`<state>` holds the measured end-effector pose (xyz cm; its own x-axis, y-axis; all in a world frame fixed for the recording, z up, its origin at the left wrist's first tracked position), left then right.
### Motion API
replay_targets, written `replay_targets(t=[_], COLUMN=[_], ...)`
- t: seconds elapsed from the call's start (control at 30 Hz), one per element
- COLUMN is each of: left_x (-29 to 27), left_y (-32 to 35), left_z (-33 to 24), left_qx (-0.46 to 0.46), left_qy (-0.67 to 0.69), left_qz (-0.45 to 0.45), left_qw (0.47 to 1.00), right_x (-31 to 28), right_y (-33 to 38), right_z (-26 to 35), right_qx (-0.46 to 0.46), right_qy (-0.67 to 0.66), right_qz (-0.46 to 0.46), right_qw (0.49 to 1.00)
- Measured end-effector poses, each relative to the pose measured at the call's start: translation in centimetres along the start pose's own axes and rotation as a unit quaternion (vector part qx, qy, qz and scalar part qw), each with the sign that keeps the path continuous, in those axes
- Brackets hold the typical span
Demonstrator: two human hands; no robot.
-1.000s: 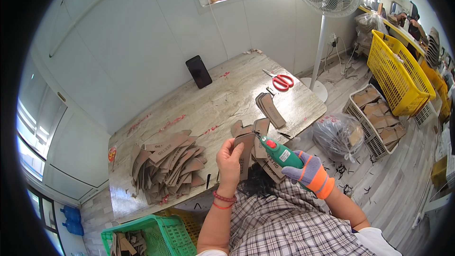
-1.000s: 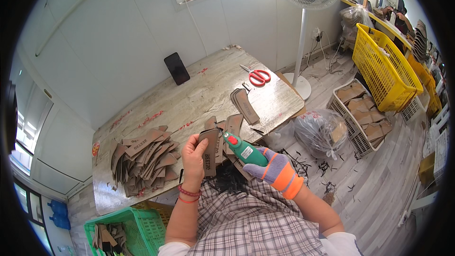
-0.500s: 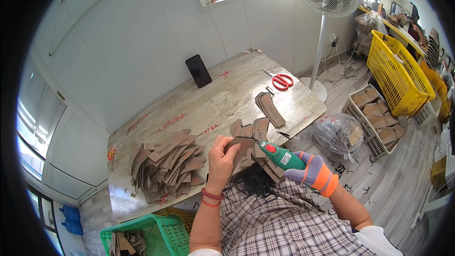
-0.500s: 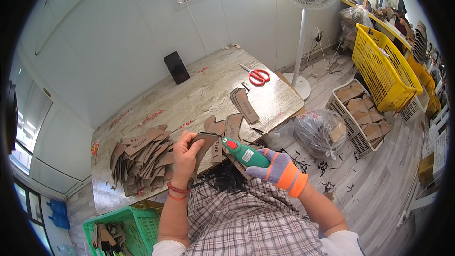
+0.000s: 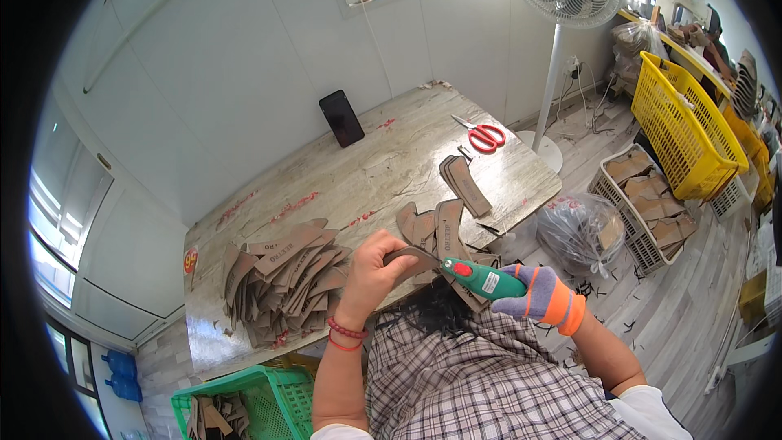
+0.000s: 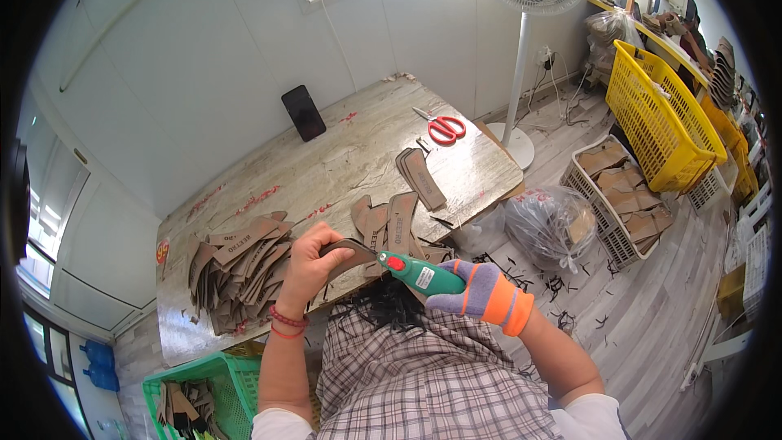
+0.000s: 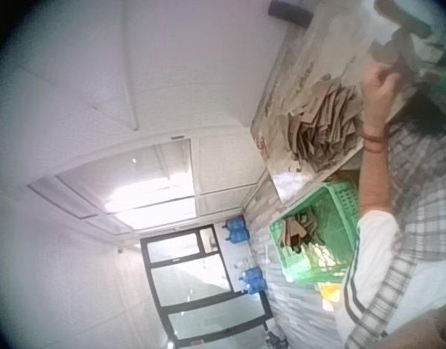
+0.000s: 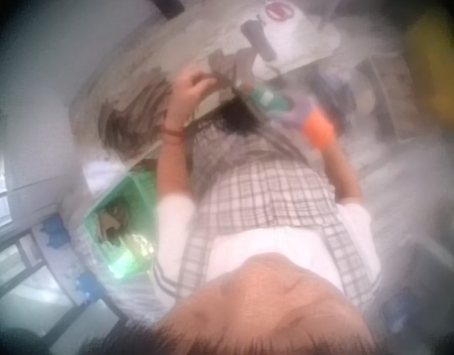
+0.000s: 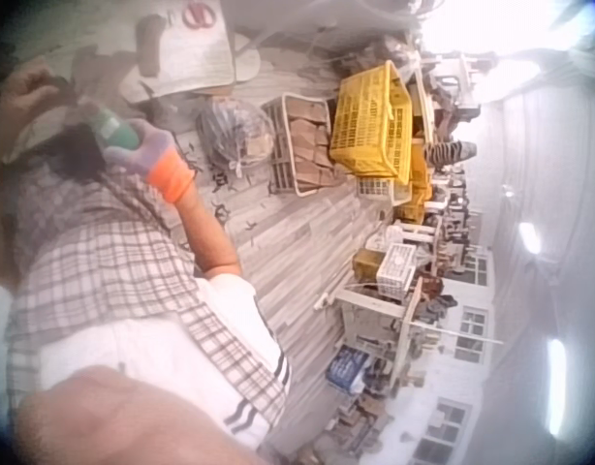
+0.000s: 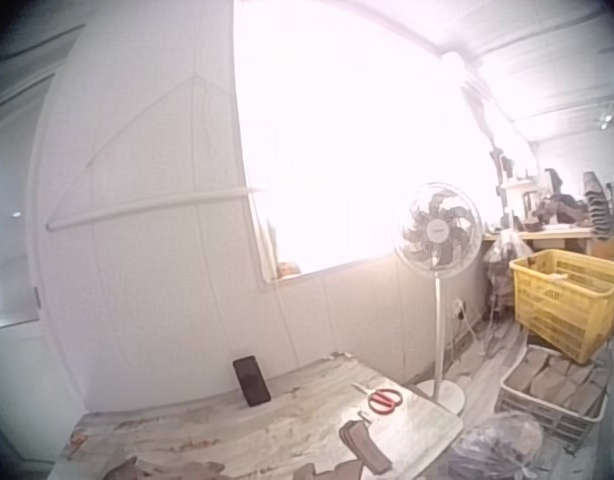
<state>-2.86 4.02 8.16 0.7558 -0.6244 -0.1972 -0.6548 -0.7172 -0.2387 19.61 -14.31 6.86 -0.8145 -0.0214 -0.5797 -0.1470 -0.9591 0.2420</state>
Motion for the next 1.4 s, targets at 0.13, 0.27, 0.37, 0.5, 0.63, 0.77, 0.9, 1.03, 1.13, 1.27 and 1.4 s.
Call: replay_targets(t=[0.13, 0.27, 0.37, 0.5, 0.63, 0.77, 0.9, 1.03, 1.13, 1.27, 1.4], left_x=[0.2, 0.6, 1.1, 1.3, -3.2, -4.4, 1.2, 5.0, 5.8, 6.1, 6.4], left_y=[-0.2, -0.3, -0.6, -1.1, -3.1, 0.6, 4.3, 4.1, 3.1, 2.7, 2.6], left_z=[-0.2, 0.4, 1.5, 3.8, 5.9, 10.9, 13.5, 10.9, 8.8, 8.4, 8.1], left_qx=[-0.024, -0.055, -0.079, -0.129, -0.029, -0.031, -0.258, -0.212, -0.125, -0.104, -0.103], left_qy=[0.009, 0.016, 0.056, 0.112, 0.015, 0.430, 0.631, 0.617, 0.524, 0.488, 0.466], left_qz=[0.032, 0.063, 0.101, 0.036, -0.257, -0.445, -0.345, -0.237, -0.255, -0.264, -0.271], left_qw=[0.999, 0.996, 0.990, 0.985, 0.966, 0.785, 0.646, 0.720, 0.803, 0.826, 0.836], right_x=[0.3, 0.3, 0.4, 0.8, 1.9, 2.2, 3.7, 3.8, 4.4, 4.8, 4.9], right_y=[-0.1, 0.0, -0.2, -0.6, -0.8, -0.3, -0.8, -0.3, -0.4, -0.5, -0.7], right_z=[-0.3, 0.3, 0.5, 1.1, -1.0, -0.8, -2.2, -0.9, -1.7, -2.3, -2.0], right_qx=[-0.006, -0.008, -0.018, 0.017, -0.024, 0.032, 0.033, 0.062, 0.082, 0.067, 0.062], right_qy=[-0.014, 0.000, 0.030, -0.025, -0.079, -0.104, -0.082, -0.100, -0.025, 0.007, -0.006], right_qz=[-0.002, -0.005, -0.017, -0.019, -0.098, -0.057, -0.063, -0.039, -0.038, -0.053, -0.053], right_qw=[1.000, 1.000, 0.999, 0.999, 0.992, 0.992, 0.994, 0.992, 0.996, 0.996, 0.997])
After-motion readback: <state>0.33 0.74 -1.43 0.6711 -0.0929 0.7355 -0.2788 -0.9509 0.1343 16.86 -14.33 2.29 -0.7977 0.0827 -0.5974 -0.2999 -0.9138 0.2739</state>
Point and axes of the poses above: each hand's wrist, its own y-axis away from the middle knuckle, its own x-axis out of the palm, z = x × y, the point moved 1 cm from there along -y, towards the middle knuckle, and after that the axes turned 13 degrees about y, right-handed, at the moved point
